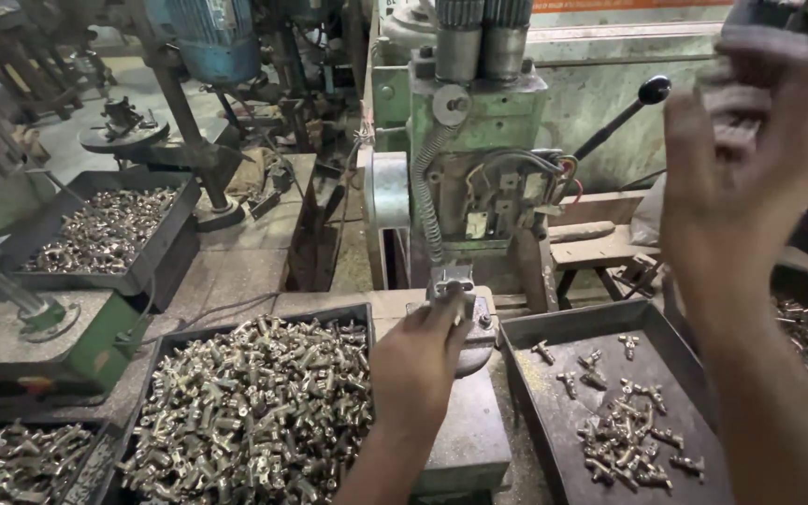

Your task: Operator loads small metal components into a manual press, pulls the lever to process them, and places finished parts into a tray.

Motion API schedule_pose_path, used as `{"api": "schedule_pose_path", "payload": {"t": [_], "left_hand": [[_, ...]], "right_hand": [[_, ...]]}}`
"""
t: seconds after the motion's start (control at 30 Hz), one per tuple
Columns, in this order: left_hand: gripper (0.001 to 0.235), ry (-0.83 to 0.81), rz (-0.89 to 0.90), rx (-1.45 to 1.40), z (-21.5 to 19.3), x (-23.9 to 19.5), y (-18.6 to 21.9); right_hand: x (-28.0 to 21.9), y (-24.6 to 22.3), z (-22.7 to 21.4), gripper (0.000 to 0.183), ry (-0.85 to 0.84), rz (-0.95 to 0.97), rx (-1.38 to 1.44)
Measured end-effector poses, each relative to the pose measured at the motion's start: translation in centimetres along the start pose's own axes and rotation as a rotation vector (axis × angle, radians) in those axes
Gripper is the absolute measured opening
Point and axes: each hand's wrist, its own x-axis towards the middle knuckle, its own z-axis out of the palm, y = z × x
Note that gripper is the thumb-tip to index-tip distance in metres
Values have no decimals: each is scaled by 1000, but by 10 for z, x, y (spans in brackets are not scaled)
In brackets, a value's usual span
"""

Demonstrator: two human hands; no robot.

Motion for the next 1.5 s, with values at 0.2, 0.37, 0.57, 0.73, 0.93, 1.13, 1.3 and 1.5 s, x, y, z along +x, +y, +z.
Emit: {"api": "schedule_pose_path", "payload": {"t": [0.2,0.37,0.57,0.73,0.93,1.13,1.3,1.5], "left_hand": [[50,-155,-18,225,34,-3,-25],[37,83,111,37,27,-58,-94],[35,-117,-406,397,19,-125,-177],[39,-543,-492,599,39,-147,-209],[29,-558,-506,640,48,-154,-229],[26,-504,-510,643,44,-150,-219],[23,-447,-478,638,41,-155,-215],[22,-67,-507,360,43,-167,-234]], "right_hand": [[38,-3,22,22,-173,-5,44],[-24,-56,-5,31,-239,237,-145],[-122,-17,36,29,-339,585,-160],[-140,27,72,26,-370,441,-92],[-137,69,100,28,-435,482,-44],[-158,-12,50,27,-181,727,422],[-159,-48,60,39,-386,574,194],[-141,-61,72,43,-573,212,-26]]}}
